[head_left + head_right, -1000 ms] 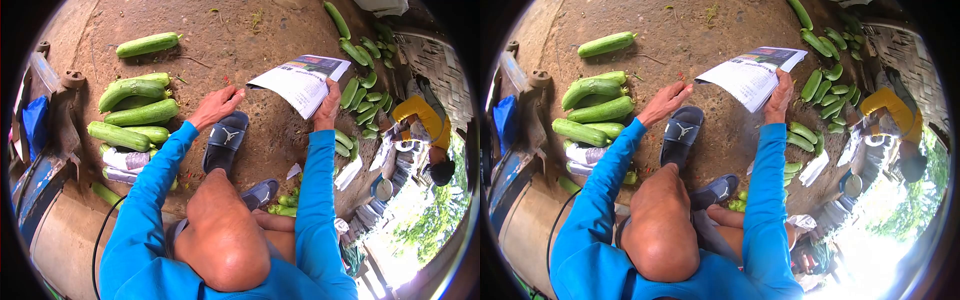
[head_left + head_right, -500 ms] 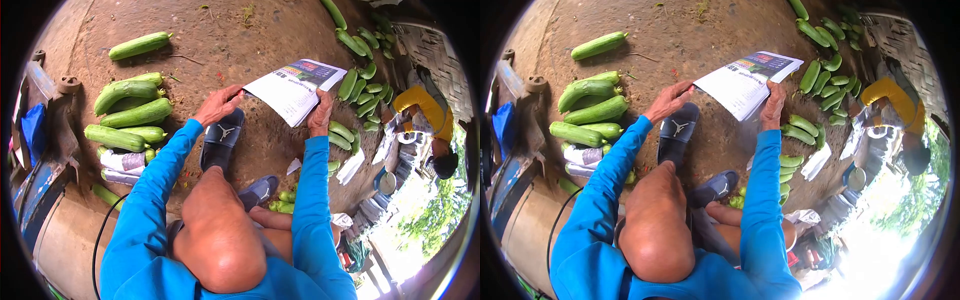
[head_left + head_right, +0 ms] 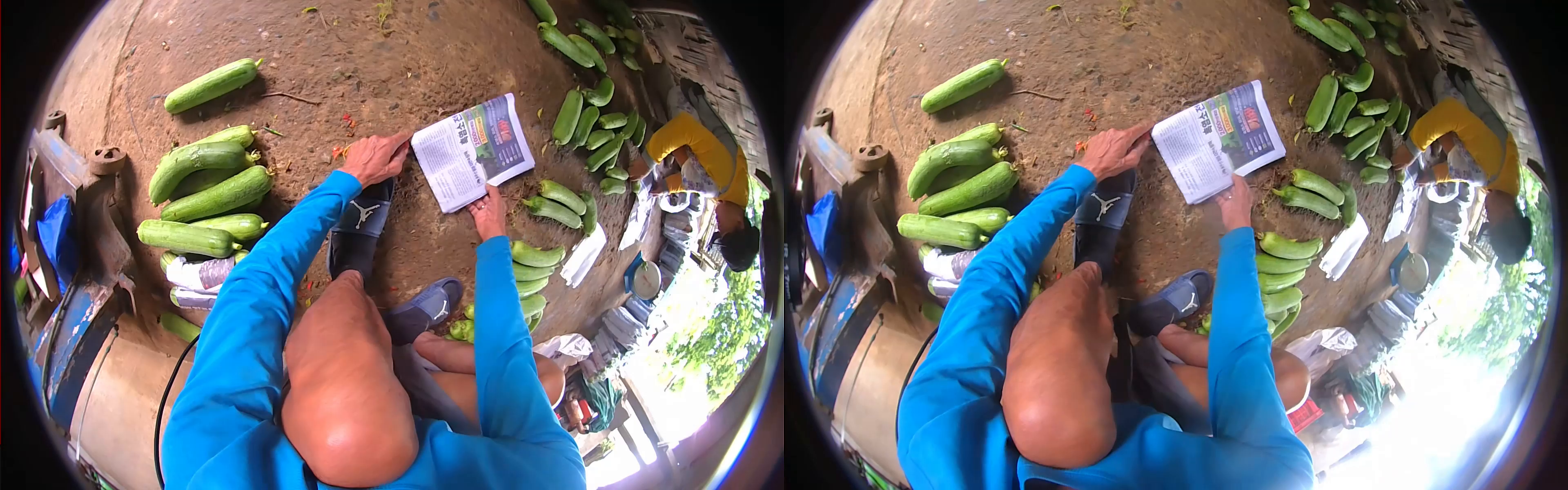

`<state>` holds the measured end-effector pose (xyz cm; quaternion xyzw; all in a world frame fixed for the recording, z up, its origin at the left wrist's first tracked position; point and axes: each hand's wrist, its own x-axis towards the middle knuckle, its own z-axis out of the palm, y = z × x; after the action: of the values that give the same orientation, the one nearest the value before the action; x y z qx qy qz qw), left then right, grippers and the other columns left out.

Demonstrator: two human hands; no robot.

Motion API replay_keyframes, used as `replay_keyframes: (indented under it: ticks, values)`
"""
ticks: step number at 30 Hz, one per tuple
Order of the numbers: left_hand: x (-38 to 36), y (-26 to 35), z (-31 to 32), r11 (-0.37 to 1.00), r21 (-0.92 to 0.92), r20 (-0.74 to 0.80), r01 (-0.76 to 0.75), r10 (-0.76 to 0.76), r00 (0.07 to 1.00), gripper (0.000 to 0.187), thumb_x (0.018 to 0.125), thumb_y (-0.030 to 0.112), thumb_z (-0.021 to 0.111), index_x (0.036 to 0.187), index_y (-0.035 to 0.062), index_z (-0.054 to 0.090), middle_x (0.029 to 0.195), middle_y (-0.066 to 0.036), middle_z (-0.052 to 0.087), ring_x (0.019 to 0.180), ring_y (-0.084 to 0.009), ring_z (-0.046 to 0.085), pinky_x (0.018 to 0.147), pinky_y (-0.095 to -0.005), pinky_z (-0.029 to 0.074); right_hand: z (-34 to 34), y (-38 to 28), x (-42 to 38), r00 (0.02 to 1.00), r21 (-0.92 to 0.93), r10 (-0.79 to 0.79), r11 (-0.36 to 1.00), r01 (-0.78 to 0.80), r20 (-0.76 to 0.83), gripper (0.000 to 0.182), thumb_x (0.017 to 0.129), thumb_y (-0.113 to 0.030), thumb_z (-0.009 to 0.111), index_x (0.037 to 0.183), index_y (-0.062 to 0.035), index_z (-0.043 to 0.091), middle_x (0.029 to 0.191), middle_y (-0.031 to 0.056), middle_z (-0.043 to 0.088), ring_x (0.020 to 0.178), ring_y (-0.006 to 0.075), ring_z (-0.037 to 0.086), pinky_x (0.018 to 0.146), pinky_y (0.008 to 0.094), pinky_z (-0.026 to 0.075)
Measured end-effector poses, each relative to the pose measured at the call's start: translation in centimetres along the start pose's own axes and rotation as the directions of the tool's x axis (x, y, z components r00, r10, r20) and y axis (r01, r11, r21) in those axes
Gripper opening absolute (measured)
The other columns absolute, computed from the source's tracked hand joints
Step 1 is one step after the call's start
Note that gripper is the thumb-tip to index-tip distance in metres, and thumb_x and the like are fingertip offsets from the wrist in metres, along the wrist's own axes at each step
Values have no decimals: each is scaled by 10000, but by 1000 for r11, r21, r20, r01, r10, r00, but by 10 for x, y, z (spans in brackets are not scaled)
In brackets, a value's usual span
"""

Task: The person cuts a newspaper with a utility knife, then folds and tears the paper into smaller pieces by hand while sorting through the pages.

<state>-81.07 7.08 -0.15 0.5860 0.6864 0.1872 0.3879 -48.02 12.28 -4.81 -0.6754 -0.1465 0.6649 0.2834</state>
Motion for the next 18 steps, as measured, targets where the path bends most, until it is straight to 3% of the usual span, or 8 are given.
replay_keyframes:
  ticks: [5, 7, 11, 12, 13, 14, 15, 18]
  values:
    - [3, -8, 16, 997, -40, -74, -65, 62, 995, 370, 952, 293, 546, 1303, 185, 591, 914, -185, 712, 784, -418, 676, 645, -520, 519, 3, 6, -4, 999, 107, -52, 993, 51, 7, 336, 928, -280, 617, 1167, -45, 588, 1018, 70, 670, 826, 190, 642, 746, 361, 547]
    - [0, -4, 11, 999, 5, -57, -52, 53, 997, 364, 947, 280, 550, 1296, 188, 590, 889, -192, 709, 752, -424, 673, 618, -526, 513, 13, 4, -11, 997, 52, -61, 997, 64, -48, 466, 914, -330, 637, 1253, -25, 542, 1115, 102, 626, 959, 230, 617, 821, 446, 507]
    - [-5, 5, 7, 999, 24, -30, -26, 27, 999, 359, 947, 275, 550, 1293, 185, 586, 875, -198, 704, 749, -424, 673, 609, -527, 510, 35, -8, -37, 940, -155, -168, 980, 126, -299, 452, 908, -289, 636, 1235, 11, 544, 1201, 157, 591, 1044, 276, 585, 885, 456, 478]
    - [-6, 7, 8, 999, 30, -51, -16, 17, 999, 361, 948, 275, 549, 1296, 187, 586, 871, -202, 702, 746, -425, 672, 607, -530, 507, 40, -8, -41, 814, -594, -503, 762, 259, -290, 447, 902, -266, 633, 1228, 28, 544, 1264, 189, 549, 1112, 308, 544, 937, 463, 451]
    - [-7, 7, 8, 999, 35, -73, -3, 5, 997, 363, 949, 275, 548, 1300, 189, 587, 868, -205, 701, 743, -426, 671, 606, -532, 505, 45, -8, -45, 638, -899, -761, 354, 256, -118, 443, 895, -243, 630, 1221, 44, 544, 1327, 221, 507, 1180, 340, 503, 989, 470, 423]
    - [-5, 7, 9, 999, 39, -71, -7, 10, 997, 363, 949, 275, 548, 1300, 189, 587, 868, -205, 701, 743, -426, 671, 606, -532, 505, 51, -10, -46, 605, -898, -796, 251, 362, 22, 445, 883, -208, 627, 1229, 59, 542, 1420, 270, 407, 1299, 393, 397, 1079, 481, 349]
    - [-5, 7, 9, 999, 41, -65, 5, -2, 998, 368, 948, 276, 550, 1305, 192, 585, 865, -210, 699, 739, -427, 670, 606, -533, 503, 68, -14, -51, 605, -897, -796, 256, 361, 17, 445, 883, -208, 627, 1229, 59, 542, 1420, 270, 407, 1299, 393, 397, 1079, 481, 349]
    - [-3, 5, 10, 999, 38, -38, 13, -11, 999, 383, 942, 277, 554, 1315, 196, 583, 853, -221, 693, 731, -432, 666, 606, -537, 500, 124, -30, -49, 445, -783, -805, -38, 621, 392, 472, 903, -224, 628, 1273, 52, 531, 1417, 279, 400, 1333, 425, 371, 1127, 502, 307]
